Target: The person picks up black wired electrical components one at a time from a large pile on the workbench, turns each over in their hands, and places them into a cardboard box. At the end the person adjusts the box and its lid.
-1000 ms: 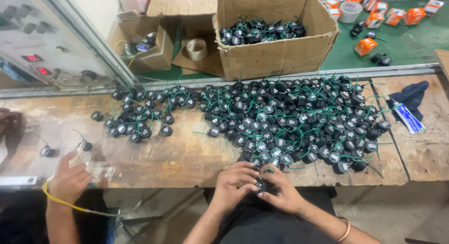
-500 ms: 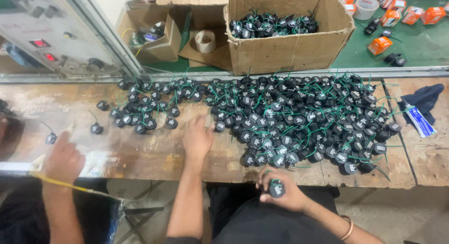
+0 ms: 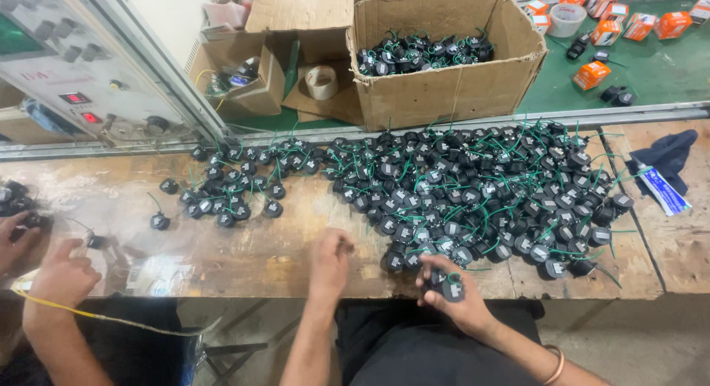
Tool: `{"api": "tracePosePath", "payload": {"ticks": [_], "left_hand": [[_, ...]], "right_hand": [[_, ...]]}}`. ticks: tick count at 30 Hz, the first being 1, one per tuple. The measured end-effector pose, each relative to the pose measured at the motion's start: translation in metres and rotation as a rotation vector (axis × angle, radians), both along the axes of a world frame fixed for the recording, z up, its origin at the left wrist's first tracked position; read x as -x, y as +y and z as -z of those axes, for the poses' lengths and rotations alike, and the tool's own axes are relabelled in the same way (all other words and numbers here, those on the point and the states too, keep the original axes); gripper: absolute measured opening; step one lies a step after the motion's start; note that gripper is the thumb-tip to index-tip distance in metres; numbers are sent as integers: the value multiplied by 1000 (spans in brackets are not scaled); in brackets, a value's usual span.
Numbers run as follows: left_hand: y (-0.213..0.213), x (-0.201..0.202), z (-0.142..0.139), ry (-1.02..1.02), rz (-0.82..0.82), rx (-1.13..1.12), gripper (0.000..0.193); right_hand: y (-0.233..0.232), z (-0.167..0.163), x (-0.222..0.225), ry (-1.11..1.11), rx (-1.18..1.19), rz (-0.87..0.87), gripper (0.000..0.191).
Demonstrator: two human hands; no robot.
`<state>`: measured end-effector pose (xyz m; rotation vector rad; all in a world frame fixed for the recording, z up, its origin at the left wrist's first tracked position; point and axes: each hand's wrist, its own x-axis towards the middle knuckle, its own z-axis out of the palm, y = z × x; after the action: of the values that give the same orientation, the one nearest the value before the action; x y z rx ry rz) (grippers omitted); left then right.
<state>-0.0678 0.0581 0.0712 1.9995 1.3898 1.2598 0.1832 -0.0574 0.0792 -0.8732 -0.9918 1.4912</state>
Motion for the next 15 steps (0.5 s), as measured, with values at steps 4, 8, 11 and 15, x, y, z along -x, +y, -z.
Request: {"api": "tracePosePath", "payload": {"ticks": [4, 8, 11, 15], "left_hand": [[-35, -47, -16, -295, 273, 65, 14], [-48, -86, -28, -436, 325, -37, 16], [-53, -91, -28, -511, 384, -179, 16], [-63, -76, -19, -536, 332, -141, 15]], "right_hand": [[2, 16, -5, -442, -213, 53, 69], [1, 34, -9, -730, -209, 68, 59], [0, 34, -15, -655, -267, 55, 60], [-2, 27, -13, -636, -302, 22, 57]]}}
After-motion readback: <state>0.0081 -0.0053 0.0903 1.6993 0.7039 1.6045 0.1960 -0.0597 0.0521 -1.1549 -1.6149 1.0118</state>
